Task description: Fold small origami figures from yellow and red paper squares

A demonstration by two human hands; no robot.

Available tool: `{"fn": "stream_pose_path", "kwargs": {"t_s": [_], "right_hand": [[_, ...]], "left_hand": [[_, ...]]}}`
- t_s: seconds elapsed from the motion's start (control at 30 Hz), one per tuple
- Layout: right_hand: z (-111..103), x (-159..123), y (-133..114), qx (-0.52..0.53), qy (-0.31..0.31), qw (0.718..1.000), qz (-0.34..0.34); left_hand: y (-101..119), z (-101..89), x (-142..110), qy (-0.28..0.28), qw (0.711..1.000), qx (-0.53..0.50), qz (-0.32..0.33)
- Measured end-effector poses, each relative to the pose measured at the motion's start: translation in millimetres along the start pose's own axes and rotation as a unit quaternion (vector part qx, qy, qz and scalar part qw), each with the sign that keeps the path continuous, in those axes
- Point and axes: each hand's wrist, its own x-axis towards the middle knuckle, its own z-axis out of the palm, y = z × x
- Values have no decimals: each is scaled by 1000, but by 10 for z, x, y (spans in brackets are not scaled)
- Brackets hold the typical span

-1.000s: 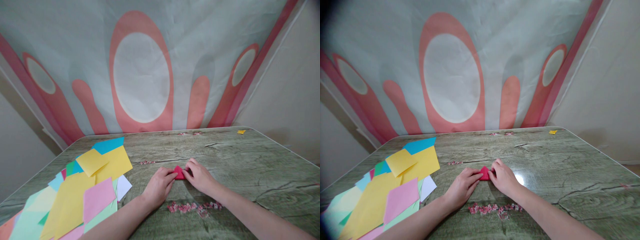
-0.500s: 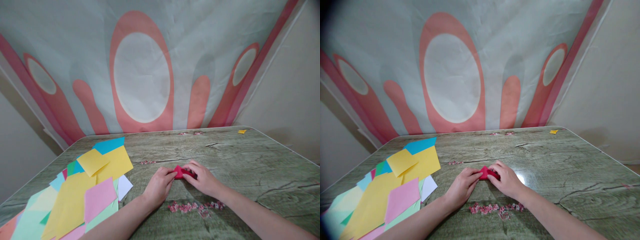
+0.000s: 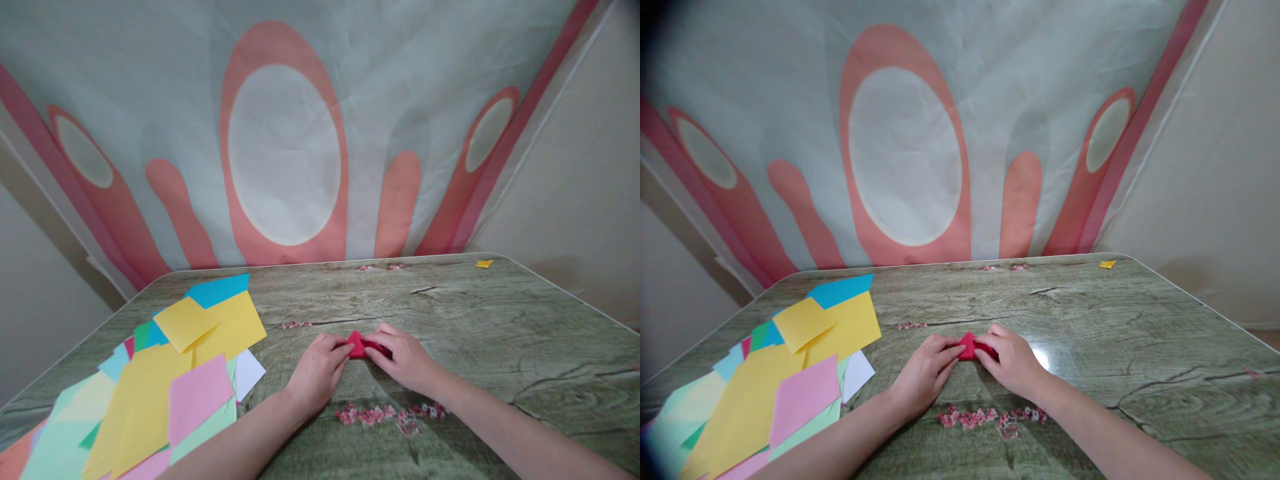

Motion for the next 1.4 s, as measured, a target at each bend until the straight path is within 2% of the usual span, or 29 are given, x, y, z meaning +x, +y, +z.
{"fn": "stream_pose_path", "kwargs": {"t_s": [0.3,0.43,0.53,0.7,1.07,1.4], "right_hand": [[-3,-32,-35,-31,19,999,-12],[-8,-34,-74,-57,29,997,-42],[-7,-34,-94,-77,25,994,-66],[-3,-34,-102,-102,17,993,-64],[-38,-14,-111,-100,3,991,-85],[-37,19,-77,-116,-11,988,-99]], "left_hand": [[8,-11,4,5,1000,8,9],[11,-11,2,13,1000,8,10],[13,-8,0,20,1000,6,13],[14,-7,1,17,1000,10,14],[27,-25,8,1,998,52,16],[29,-19,8,-4,999,47,12]]}}
